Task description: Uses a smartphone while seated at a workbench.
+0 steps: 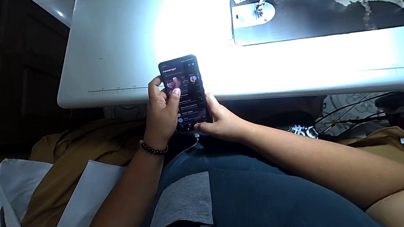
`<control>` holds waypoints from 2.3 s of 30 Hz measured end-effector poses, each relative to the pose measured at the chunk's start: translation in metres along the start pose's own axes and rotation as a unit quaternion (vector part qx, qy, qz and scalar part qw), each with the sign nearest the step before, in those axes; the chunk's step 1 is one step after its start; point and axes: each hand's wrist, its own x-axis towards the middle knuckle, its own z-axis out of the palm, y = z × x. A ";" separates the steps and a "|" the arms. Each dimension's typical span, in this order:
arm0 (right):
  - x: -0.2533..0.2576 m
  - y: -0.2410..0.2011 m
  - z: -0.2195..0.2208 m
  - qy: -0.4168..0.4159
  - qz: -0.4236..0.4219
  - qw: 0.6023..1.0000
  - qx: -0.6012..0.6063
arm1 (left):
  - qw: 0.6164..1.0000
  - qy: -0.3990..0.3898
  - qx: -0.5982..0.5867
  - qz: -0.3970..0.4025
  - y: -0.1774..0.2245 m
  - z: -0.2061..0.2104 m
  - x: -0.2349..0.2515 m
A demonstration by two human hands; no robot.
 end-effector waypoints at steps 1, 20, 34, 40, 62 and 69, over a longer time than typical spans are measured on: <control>0.000 -0.001 -0.001 0.000 0.001 1.000 0.001 | 1.000 -0.007 -0.002 -0.001 0.001 0.000 -0.001; 0.002 0.003 0.002 0.020 0.003 1.000 -0.015 | 0.982 -0.176 0.014 -0.063 0.003 -0.026 -0.007; 0.002 0.003 0.003 0.024 0.007 1.000 -0.008 | 0.976 -0.202 0.027 -0.079 0.001 -0.034 -0.005; 0.001 0.000 0.002 0.022 0.013 1.000 -0.012 | 0.978 -0.186 0.047 -0.083 0.002 -0.030 -0.004; 0.000 0.001 0.001 0.014 0.021 1.000 -0.005 | 0.969 -0.217 0.078 -0.092 0.002 -0.037 -0.002; 0.000 0.001 0.002 0.016 0.018 1.000 -0.002 | 0.969 -0.226 0.057 -0.082 0.005 -0.036 -0.003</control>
